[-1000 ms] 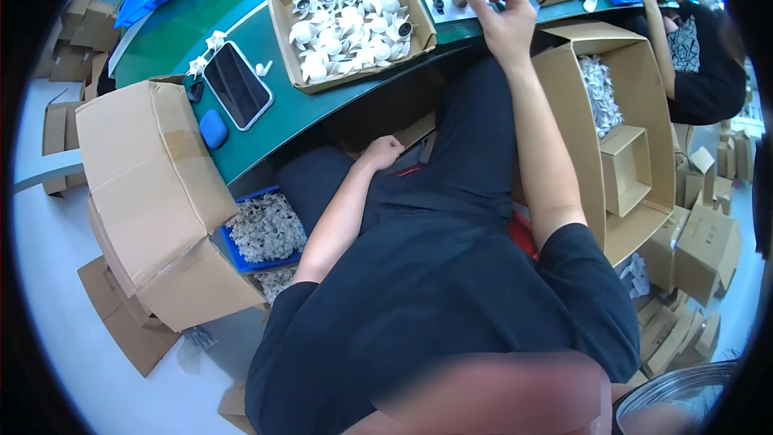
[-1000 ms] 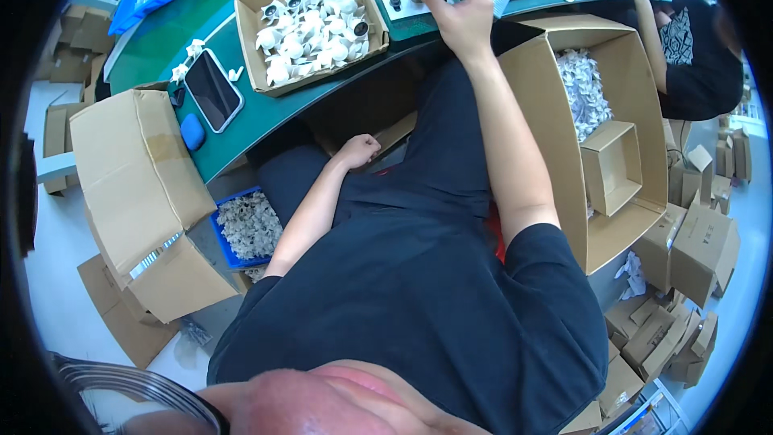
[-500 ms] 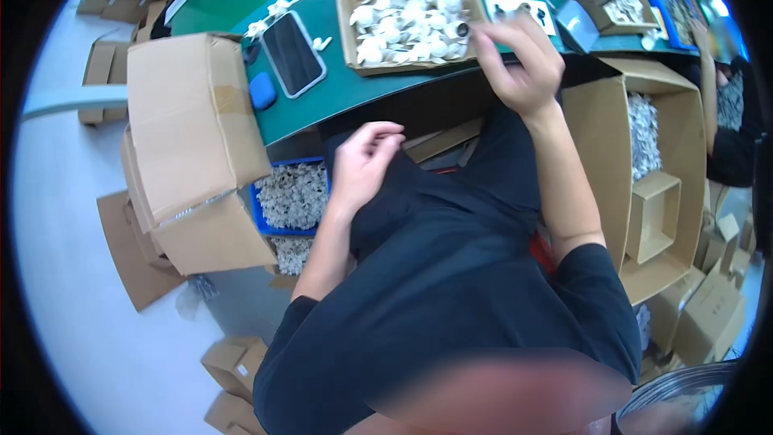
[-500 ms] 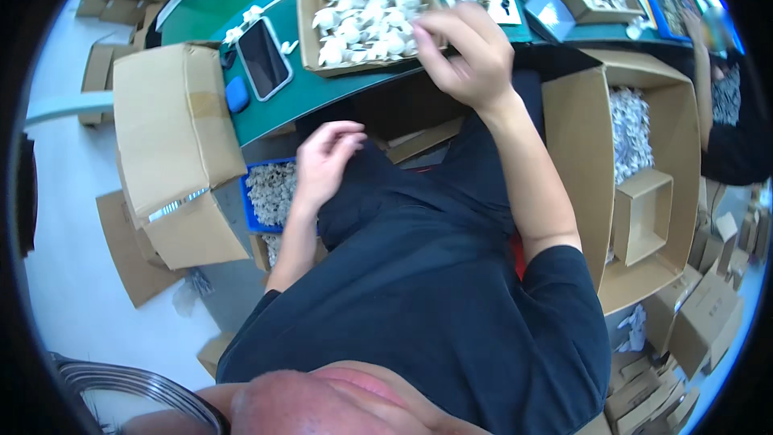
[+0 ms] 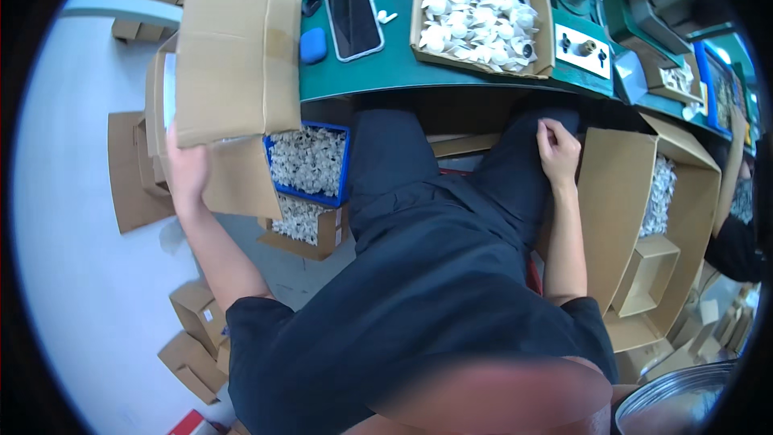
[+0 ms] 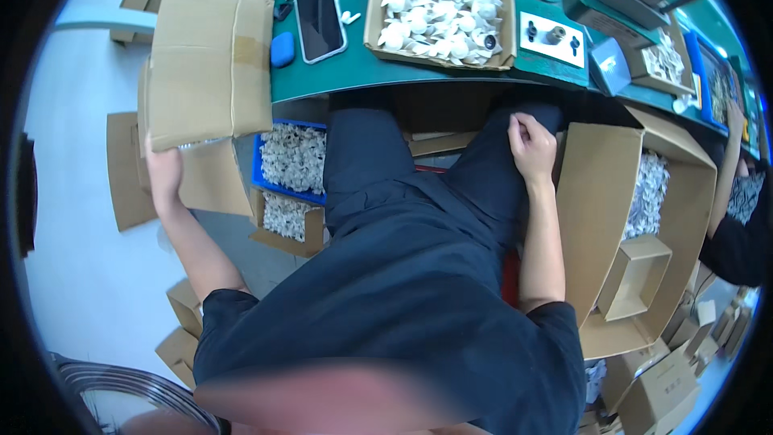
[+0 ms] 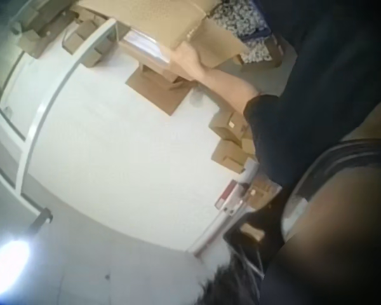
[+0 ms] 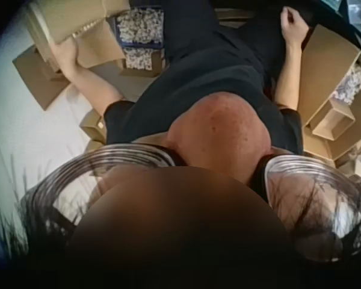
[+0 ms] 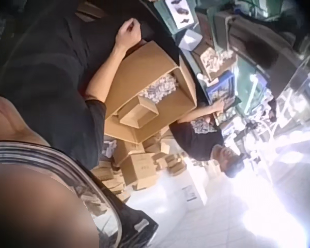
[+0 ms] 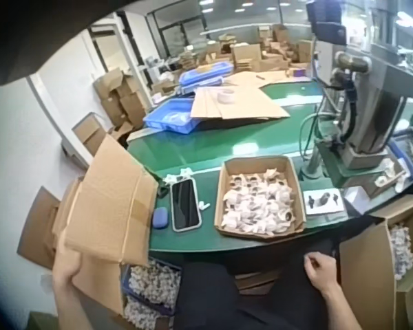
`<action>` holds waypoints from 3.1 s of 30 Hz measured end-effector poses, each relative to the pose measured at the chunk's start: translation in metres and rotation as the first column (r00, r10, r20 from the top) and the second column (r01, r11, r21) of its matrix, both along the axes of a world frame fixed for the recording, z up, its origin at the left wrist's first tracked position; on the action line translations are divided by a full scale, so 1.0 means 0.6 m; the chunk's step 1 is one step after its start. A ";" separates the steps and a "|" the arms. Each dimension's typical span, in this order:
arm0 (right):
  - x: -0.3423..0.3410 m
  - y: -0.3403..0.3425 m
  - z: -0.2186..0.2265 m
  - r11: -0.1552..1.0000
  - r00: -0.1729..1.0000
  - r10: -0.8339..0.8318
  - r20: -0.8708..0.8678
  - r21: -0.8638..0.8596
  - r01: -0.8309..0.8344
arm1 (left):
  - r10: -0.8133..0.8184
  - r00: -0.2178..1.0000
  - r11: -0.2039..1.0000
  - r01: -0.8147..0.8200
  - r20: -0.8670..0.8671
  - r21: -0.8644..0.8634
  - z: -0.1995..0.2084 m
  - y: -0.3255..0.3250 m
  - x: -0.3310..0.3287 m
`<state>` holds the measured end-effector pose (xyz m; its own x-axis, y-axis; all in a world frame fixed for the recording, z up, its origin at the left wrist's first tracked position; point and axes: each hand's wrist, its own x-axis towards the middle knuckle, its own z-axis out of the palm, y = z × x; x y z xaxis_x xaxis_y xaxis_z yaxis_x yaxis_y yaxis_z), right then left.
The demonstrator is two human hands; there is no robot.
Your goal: Manual assembly and packing of small electronic components into trays and boxes.
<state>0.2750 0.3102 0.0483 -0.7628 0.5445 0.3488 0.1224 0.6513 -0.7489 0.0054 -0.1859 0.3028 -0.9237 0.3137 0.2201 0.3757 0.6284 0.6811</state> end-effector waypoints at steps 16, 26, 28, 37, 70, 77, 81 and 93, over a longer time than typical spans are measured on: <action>0.001 0.073 -0.066 0.930 0.985 -0.146 0.092 -0.326 0.169 | 0.098 0.994 0.946 -0.076 0.052 -0.316 -0.018 -0.030 -0.183; -0.037 0.073 -0.073 0.980 0.986 -0.057 0.159 -0.182 0.086 | 0.479 0.875 0.664 -0.415 -0.073 -0.622 -0.145 -0.179 -0.256; -0.037 0.073 -0.072 0.981 0.979 -0.071 0.191 -0.165 0.104 | 0.584 0.811 0.555 -0.431 -0.035 -0.711 -0.141 -0.191 -0.248; -0.059 0.063 -0.060 0.996 0.963 -0.077 0.259 -0.031 0.088 | 0.560 0.829 0.581 -0.389 0.004 -0.715 -0.171 -0.234 -0.237; -0.044 0.011 -0.023 0.982 0.921 -0.125 0.369 0.177 0.062 | 0.215 0.961 0.643 -0.273 -0.174 -0.715 -0.169 -0.112 -0.278; -0.027 0.020 -0.026 0.984 0.935 -0.143 0.324 0.149 0.099 | 0.219 0.961 0.731 -0.276 -0.169 -0.624 -0.190 -0.137 -0.288; -0.035 0.022 -0.011 0.991 0.943 -0.110 0.314 0.113 0.078 | 0.326 0.922 0.776 -0.388 -0.211 -0.497 -0.222 -0.223 -0.364; -0.037 -0.071 0.034 0.972 0.974 0.196 0.117 -0.153 -0.177 | -0.310 0.823 0.565 -0.244 0.477 0.788 0.108 -0.049 -0.102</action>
